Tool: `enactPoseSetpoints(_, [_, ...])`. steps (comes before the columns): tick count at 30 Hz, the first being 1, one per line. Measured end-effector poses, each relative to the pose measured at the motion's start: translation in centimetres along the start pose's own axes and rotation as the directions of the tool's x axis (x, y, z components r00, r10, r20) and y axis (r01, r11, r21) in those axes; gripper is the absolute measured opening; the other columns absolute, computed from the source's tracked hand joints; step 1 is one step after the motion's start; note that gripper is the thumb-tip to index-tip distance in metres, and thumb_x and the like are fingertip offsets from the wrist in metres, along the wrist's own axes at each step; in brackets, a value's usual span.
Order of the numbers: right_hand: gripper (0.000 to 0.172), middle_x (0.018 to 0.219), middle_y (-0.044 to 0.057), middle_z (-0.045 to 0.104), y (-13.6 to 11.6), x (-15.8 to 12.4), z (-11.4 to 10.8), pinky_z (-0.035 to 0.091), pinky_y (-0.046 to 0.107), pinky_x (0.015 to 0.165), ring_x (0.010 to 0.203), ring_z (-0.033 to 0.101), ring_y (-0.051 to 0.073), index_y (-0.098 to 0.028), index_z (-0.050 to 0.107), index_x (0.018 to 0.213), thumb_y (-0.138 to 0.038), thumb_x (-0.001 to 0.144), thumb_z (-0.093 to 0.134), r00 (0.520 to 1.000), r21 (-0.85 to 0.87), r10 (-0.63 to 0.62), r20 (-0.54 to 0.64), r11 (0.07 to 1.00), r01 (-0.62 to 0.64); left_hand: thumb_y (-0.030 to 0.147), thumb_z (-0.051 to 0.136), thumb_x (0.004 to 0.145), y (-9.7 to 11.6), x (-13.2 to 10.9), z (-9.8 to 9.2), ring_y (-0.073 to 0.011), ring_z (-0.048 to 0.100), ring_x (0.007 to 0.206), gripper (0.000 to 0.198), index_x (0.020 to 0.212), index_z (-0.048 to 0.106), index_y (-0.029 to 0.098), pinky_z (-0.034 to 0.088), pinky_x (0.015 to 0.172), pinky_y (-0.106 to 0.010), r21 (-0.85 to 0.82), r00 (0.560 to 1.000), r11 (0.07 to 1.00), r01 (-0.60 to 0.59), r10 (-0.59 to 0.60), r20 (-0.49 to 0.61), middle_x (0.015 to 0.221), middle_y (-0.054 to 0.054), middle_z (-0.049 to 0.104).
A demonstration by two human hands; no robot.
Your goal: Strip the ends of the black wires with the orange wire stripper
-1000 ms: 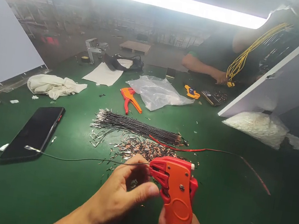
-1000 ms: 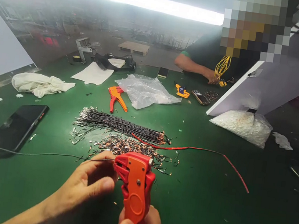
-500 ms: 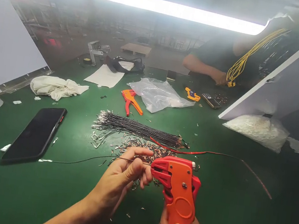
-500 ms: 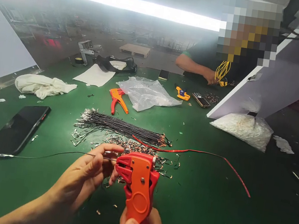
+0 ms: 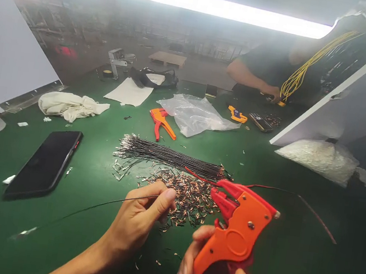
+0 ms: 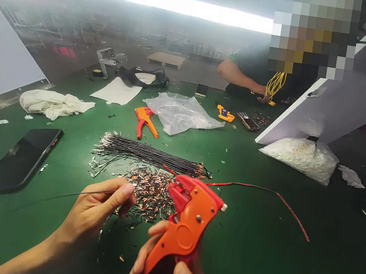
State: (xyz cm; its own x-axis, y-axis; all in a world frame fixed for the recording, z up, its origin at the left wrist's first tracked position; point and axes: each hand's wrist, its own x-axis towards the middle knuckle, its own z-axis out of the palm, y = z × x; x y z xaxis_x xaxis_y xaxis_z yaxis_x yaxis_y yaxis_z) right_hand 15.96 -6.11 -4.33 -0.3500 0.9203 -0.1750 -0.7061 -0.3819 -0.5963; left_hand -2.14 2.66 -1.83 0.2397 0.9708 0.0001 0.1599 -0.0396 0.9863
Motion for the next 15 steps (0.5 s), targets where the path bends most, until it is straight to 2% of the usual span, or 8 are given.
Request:
enactPoseSetpoints(3, [0.046,0.102,0.008,0.071,-1.2,0.2,-0.1,0.052,0.043,0.079,0.091,0.067,0.029,-0.025,0.061,0.127,-0.04,0.085,0.07,0.996,-0.074,-0.088,0.005,0.993,0.088,0.045,0.052,0.094,-0.3,-0.4,0.1,-0.013,0.044,0.055,0.04,0.065,0.06,0.019,0.034,0.054,-0.025,0.051,0.998,0.998,-0.024,0.022,0.05,0.057,0.002,0.048])
enactPoseSetpoints(6, [0.044,0.111,0.007,0.069,-1.5,0.5,-0.1,0.054,0.042,0.077,0.088,0.069,0.028,-0.03,0.06,0.131,-0.033,0.087,0.066,0.993,-0.088,-0.116,-0.035,0.99,0.113,0.045,0.05,0.095,-0.2,-0.7,0.5,-0.0138,0.044,0.056,0.041,0.064,0.059,0.019,0.034,0.056,-0.026,0.055,0.993,0.998,-0.024,0.018,0.114,0.057,0.002,0.049])
enactPoseSetpoints(8, [0.042,0.117,0.008,0.068,-1.3,0.5,-0.1,0.055,0.042,0.075,0.087,0.07,0.027,-0.029,0.062,0.13,-0.031,0.089,0.064,0.991,-0.106,-0.128,-0.044,0.987,0.122,0.046,0.049,0.095,0.0,-0.9,0.7,-0.0141,0.044,0.057,0.042,0.063,0.058,0.02,0.033,0.056,-0.027,0.046,0.991,0.999,-0.01,0.003,0.137,0.057,0.002,0.049])
enactPoseSetpoints(11, [0.038,0.125,0.01,0.066,-1.0,0.5,0.0,0.056,0.042,0.073,0.088,0.069,0.026,-0.024,0.065,0.127,-0.032,0.09,0.062,0.993,-0.101,-0.115,0.011,0.988,0.116,0.044,0.05,0.094,0.2,-0.8,0.9,-0.0139,0.045,0.058,0.043,0.06,0.058,0.02,0.033,0.057,-0.027,0.027,0.988,1.0,0.003,-0.007,0.151,0.058,0.002,0.05])
enactPoseSetpoints(15, [0.034,0.128,0.01,0.067,-0.9,0.4,0.1,0.057,0.042,0.074,0.088,0.07,0.026,-0.022,0.066,0.124,-0.032,0.091,0.06,0.996,-0.069,-0.088,0.027,0.994,0.09,0.043,0.051,0.093,0.3,-0.6,0.9,-0.0142,0.047,0.058,0.043,0.058,0.059,0.019,0.034,0.057,-0.027,0.012,0.988,0.999,0.036,-0.037,0.153,0.057,0.001,0.051])
